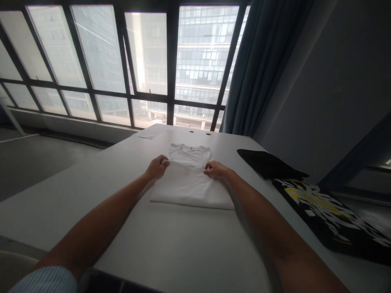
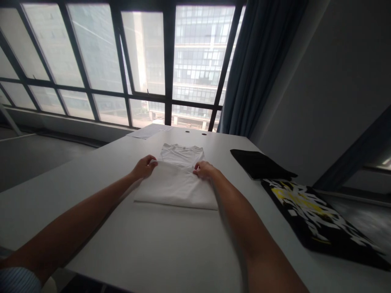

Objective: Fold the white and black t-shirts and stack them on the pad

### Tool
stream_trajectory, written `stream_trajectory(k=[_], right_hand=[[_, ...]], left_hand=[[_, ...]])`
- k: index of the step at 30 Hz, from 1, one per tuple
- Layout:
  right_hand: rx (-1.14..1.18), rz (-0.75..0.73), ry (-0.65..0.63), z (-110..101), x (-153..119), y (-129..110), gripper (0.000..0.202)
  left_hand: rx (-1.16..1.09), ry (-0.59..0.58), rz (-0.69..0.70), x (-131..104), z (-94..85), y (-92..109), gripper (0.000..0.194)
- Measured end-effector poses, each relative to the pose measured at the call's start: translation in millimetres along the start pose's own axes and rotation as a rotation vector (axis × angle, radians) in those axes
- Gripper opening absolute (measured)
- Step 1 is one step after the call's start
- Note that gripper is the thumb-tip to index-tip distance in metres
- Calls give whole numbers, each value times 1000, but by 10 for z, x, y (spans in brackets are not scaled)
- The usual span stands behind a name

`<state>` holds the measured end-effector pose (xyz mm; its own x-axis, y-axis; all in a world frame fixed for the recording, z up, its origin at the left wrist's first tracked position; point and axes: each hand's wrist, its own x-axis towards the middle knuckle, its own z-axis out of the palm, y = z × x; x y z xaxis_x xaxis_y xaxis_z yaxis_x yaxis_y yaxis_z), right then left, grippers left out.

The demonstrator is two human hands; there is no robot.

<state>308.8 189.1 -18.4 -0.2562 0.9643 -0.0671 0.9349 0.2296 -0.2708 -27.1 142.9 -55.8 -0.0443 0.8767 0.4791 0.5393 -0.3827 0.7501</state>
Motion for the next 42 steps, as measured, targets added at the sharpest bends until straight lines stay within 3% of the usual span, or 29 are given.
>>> stream_trajectory(k=[4,9,12,16,21,26,29,32,34,38,42], right_hand=[[19,-2,-48,-25,27,-49,19],[116,-57,-107,-201,52,-44,15],[182,-37,-25,-249,63,-24,12],[82,25,106,-146,63,-41,13],[25,45,116,-32,54,-108,18],[27,14,74,-146,-25,-174,19],[144,-87,15,-308,-114,-140,18],[399,-214,-52,-462,-159,-54,31],[461,-211,-20,-491,-144,-16,39],[210,-19,129,-307,-81,-32,35],[55,97,161,-55,-86,15,41]], left_hand=[[-6,7,9,11,9,-17,21],[-10,22,17,13,-7,-11,21],[-20,24,8,7,-4,1,21],[-29,13,-10,-9,11,17,18],[-32,18,-24,-31,15,14,18],[-69,20,-34,-46,9,29,20],[-106,5,-27,-26,-19,68,23],[-199,12,-12,18,-55,103,31],[-229,42,-43,42,-63,107,36],[-105,54,-146,22,-38,57,43],[23,13,-125,-39,-19,-11,45]])
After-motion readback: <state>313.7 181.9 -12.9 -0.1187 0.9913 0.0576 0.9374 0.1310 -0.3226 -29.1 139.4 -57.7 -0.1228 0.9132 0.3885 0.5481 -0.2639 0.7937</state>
